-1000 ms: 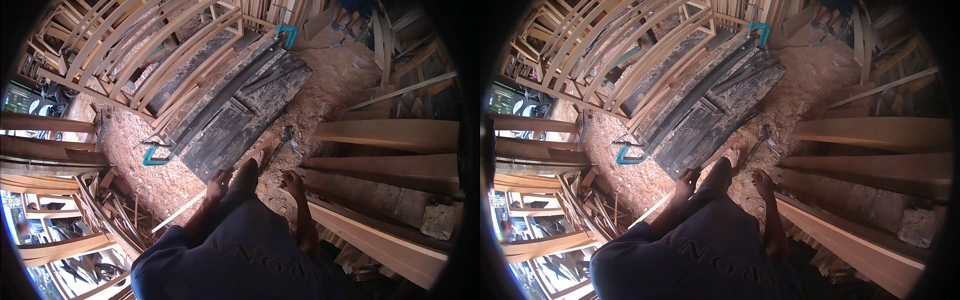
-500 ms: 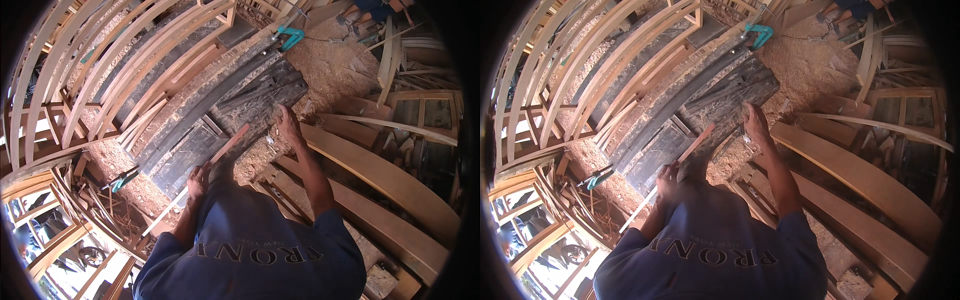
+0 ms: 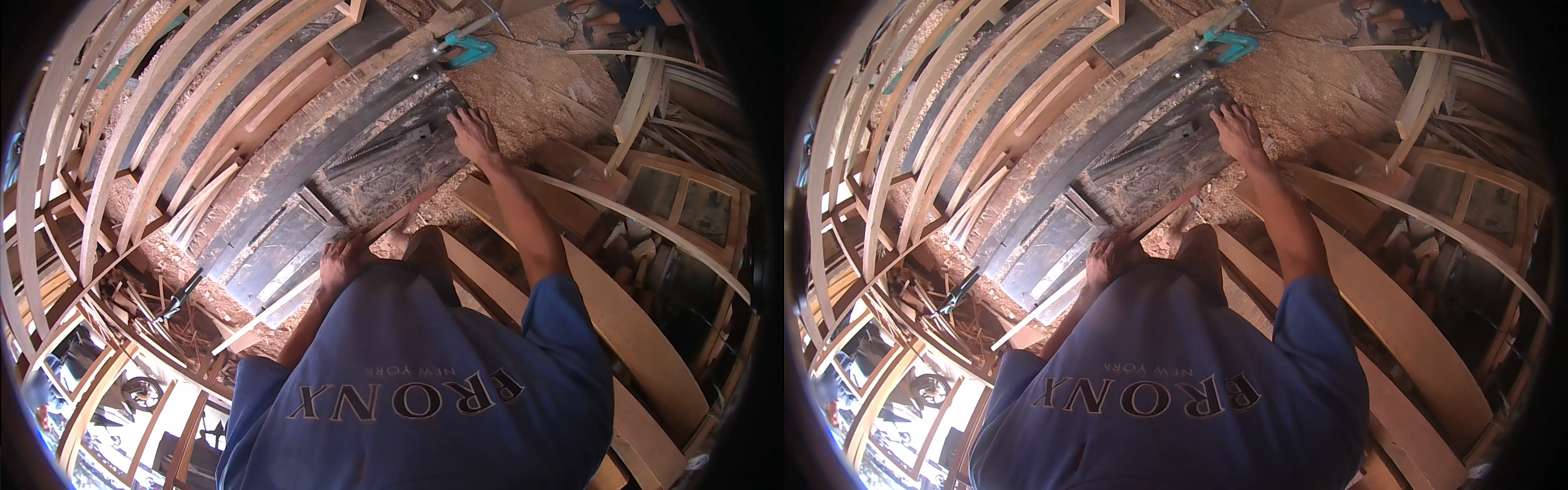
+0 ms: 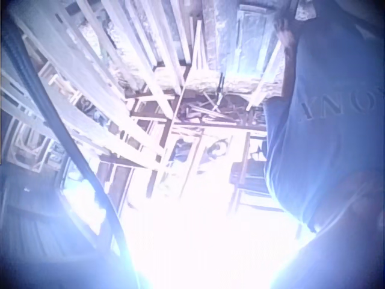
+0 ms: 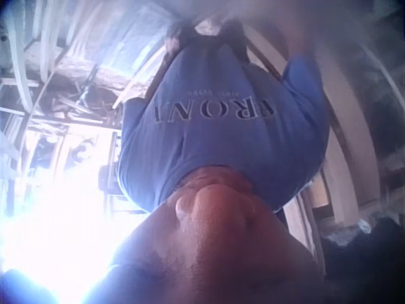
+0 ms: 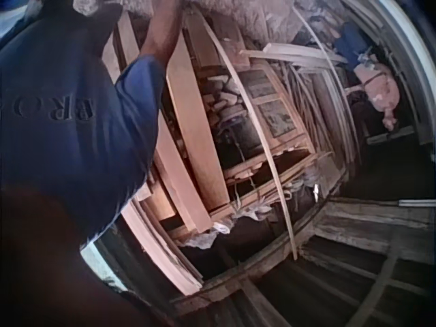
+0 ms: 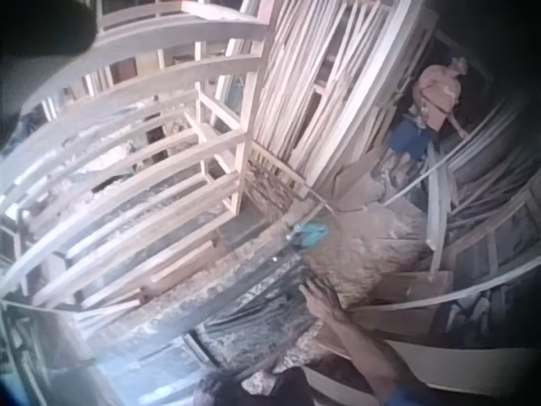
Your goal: The person uses a hand saw to cut thin wooden strips on a workbench. They repeatedly measure and fit the cut pieces into a wooden frame structure, then saw additional pieces to size.
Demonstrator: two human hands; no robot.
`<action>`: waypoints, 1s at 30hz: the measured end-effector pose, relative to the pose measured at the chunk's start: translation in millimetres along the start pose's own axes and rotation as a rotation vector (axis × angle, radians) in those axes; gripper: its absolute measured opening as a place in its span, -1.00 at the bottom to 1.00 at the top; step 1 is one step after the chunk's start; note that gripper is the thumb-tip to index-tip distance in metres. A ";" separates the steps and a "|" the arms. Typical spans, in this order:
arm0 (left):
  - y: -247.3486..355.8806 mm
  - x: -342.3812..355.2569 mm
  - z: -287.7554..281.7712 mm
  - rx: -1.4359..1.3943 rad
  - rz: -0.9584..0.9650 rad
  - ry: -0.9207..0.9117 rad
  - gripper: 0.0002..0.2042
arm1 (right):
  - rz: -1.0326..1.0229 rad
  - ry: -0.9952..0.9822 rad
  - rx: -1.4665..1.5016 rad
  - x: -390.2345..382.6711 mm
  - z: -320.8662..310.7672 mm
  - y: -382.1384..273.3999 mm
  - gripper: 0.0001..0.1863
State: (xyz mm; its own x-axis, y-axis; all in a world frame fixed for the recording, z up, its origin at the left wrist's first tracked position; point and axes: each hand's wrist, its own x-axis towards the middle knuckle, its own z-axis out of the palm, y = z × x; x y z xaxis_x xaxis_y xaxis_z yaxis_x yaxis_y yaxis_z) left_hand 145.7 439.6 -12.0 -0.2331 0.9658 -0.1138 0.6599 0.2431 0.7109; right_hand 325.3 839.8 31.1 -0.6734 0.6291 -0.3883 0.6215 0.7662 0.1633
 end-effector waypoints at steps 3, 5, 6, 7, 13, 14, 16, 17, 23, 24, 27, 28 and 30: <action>12.3 21.0 11.8 0.035 -0.017 -0.030 -0.43 | 0.019 -0.024 0.063 -7.5 -12.1 27.2 -0.39; 21.8 32.2 18.8 0.062 -0.039 -0.012 -0.41 | 0.027 -0.045 0.147 -22.1 -14.4 49.9 -0.38; 27.2 37.6 22.8 0.059 0.002 0.096 -0.41 | 0.018 -0.064 0.215 -31.0 -14.5 65.4 -0.36; 33.1 40.3 26.6 0.087 -0.010 0.097 -0.43 | -0.017 -0.042 0.295 -44.8 -11.2 80.2 -0.34; 67.9 93.4 70.3 0.197 -0.015 0.084 -0.57 | 0.233 -0.060 0.814 -139.6 52.0 136.7 -0.42; 78.4 103.2 80.2 0.157 -0.026 0.102 -0.58 | 0.108 0.113 0.852 -152.3 61.2 146.6 -0.43; 97.4 124.2 98.1 0.227 -0.057 0.132 -0.59 | 0.136 0.070 1.000 -172.2 73.6 165.6 -0.46; 106.5 133.1 103.6 0.248 -0.057 0.147 -0.60 | 0.244 -0.086 1.124 -179.8 76.5 175.2 -0.49; 151.1 186.2 136.3 0.306 -0.111 0.321 -0.76 | 0.455 -0.133 1.346 -192.9 93.4 229.7 -0.63; 160.2 193.3 141.3 0.318 -0.122 0.316 -0.75 | 0.434 -0.124 1.306 -190.0 98.8 239.3 -0.61; 188.7 227.0 157.9 0.273 -0.114 0.370 -0.72 | 0.396 -0.153 1.280 -180.0 113.0 262.4 -0.50; 198.7 240.6 164.5 0.248 -0.105 0.395 -0.72 | 0.391 -0.176 1.284 -177.2 115.1 267.3 -0.46; 213.1 268.7 177.0 0.217 -0.063 0.380 -0.73 | 0.256 -0.082 1.228 -174.4 112.9 271.4 -0.41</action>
State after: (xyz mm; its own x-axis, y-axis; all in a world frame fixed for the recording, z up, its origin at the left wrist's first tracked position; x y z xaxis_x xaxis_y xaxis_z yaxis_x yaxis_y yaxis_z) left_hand 350.1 766.9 -13.9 -0.4970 0.8563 0.1403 0.7613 0.3527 0.5442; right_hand 656.7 923.2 40.7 -0.4796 0.6972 -0.5328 0.7219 -0.0316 -0.6913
